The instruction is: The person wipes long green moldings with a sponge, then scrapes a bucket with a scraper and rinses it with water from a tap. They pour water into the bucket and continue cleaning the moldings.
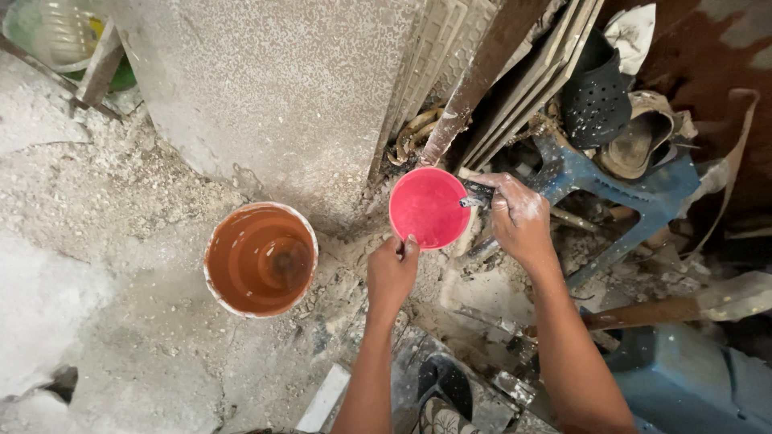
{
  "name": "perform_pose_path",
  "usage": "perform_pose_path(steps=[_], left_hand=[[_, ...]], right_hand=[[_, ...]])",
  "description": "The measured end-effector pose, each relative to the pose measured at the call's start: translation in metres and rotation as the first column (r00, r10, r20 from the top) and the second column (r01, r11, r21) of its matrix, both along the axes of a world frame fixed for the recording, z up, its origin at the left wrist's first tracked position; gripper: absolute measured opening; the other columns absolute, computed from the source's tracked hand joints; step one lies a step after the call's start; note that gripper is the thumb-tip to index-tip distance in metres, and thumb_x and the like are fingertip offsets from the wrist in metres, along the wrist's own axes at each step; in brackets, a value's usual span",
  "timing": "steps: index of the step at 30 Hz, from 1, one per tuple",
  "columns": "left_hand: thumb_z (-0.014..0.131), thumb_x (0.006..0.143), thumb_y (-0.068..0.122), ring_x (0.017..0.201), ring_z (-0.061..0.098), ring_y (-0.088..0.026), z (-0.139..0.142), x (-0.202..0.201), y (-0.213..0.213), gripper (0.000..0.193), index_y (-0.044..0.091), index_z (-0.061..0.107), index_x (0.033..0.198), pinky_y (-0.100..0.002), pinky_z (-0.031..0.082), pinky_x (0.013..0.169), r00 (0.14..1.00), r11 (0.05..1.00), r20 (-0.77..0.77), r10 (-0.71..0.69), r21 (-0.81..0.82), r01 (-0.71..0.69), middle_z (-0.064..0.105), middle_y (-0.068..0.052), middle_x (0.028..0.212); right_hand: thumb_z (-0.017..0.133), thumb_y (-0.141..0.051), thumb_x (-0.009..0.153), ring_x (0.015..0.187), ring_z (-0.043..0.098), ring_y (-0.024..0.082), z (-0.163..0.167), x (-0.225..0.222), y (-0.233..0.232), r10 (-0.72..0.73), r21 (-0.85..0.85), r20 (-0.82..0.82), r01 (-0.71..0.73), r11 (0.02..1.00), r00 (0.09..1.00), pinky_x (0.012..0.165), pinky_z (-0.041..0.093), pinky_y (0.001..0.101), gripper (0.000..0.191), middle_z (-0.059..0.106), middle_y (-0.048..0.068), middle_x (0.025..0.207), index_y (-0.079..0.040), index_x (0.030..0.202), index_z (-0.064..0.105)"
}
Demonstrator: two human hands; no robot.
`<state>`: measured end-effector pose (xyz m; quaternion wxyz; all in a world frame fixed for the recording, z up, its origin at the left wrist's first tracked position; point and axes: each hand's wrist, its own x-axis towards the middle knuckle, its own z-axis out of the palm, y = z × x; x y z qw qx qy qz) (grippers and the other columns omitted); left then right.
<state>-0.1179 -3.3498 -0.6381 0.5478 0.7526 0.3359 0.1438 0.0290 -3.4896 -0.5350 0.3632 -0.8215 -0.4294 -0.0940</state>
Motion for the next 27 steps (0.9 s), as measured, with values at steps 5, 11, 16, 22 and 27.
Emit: perform_pose_path(steps=[5,11,16,22,27], left_hand=[[0.063,0.095,0.024,0.057,0.065,-0.032,0.0043,0.0012,-0.0014,0.031,-0.004,0.068,0.082,-0.045,0.048,0.057,1.000,0.998,-0.003,-0.018,-0.067,0.018,0.068,-0.021,0.068],[0.065,0.095,0.026,0.060,0.067,-0.036,0.0055,0.0016,-0.0055,0.032,-0.004,0.068,0.084,-0.046,0.048,0.059,1.000,1.000,0.010,-0.003,-0.010,0.003,0.067,-0.023,0.070],[0.064,0.095,0.026,0.060,0.066,-0.036,0.0088,-0.0007,-0.0062,0.032,-0.004,0.068,0.083,-0.045,0.048,0.059,1.000,1.000,0.011,-0.008,-0.020,0.009,0.067,-0.023,0.069],[0.064,0.095,0.026,0.059,0.067,-0.036,0.0095,-0.0008,-0.0057,0.034,-0.004,0.067,0.080,-0.046,0.048,0.058,1.000,1.000,-0.016,-0.001,-0.020,0.001,0.067,-0.023,0.069],[0.064,0.095,0.025,0.061,0.069,-0.037,0.0077,-0.0009,-0.0030,0.032,-0.004,0.068,0.081,-0.046,0.049,0.059,1.000,1.000,-0.017,-0.008,0.004,0.008,0.068,-0.023,0.070]], right_hand=[[0.046,0.004,0.094,0.095,0.072,0.038,0.0007,-0.0005,0.0016,-0.019,-0.010,-0.010,0.019,1.000,1.000,0.084,0.057,0.0423,0.033,0.073,0.018,0.110,-0.004,0.114,0.070],[0.044,0.004,0.091,0.095,0.071,0.038,0.0008,-0.0009,0.0007,-0.002,0.003,0.001,0.002,1.000,1.000,0.086,0.057,0.0429,0.037,0.073,0.019,0.110,-0.004,0.116,0.071],[0.044,0.002,0.092,0.093,0.072,0.036,0.0027,-0.0024,0.0016,-0.012,0.011,-0.016,0.013,1.000,1.000,0.084,0.056,0.0426,0.037,0.073,0.018,0.110,-0.003,0.116,0.071],[0.043,0.002,0.090,0.084,0.071,0.033,-0.0003,-0.0013,0.0010,-0.062,-0.019,-0.051,0.062,0.998,0.997,0.079,0.056,0.0412,0.038,0.074,0.017,0.107,-0.004,0.114,0.072],[0.043,0.002,0.091,0.088,0.072,0.033,-0.0035,0.0002,0.0004,-0.044,-0.001,-0.029,0.044,0.999,0.999,0.081,0.057,0.0412,0.037,0.074,0.016,0.109,-0.004,0.115,0.071]])
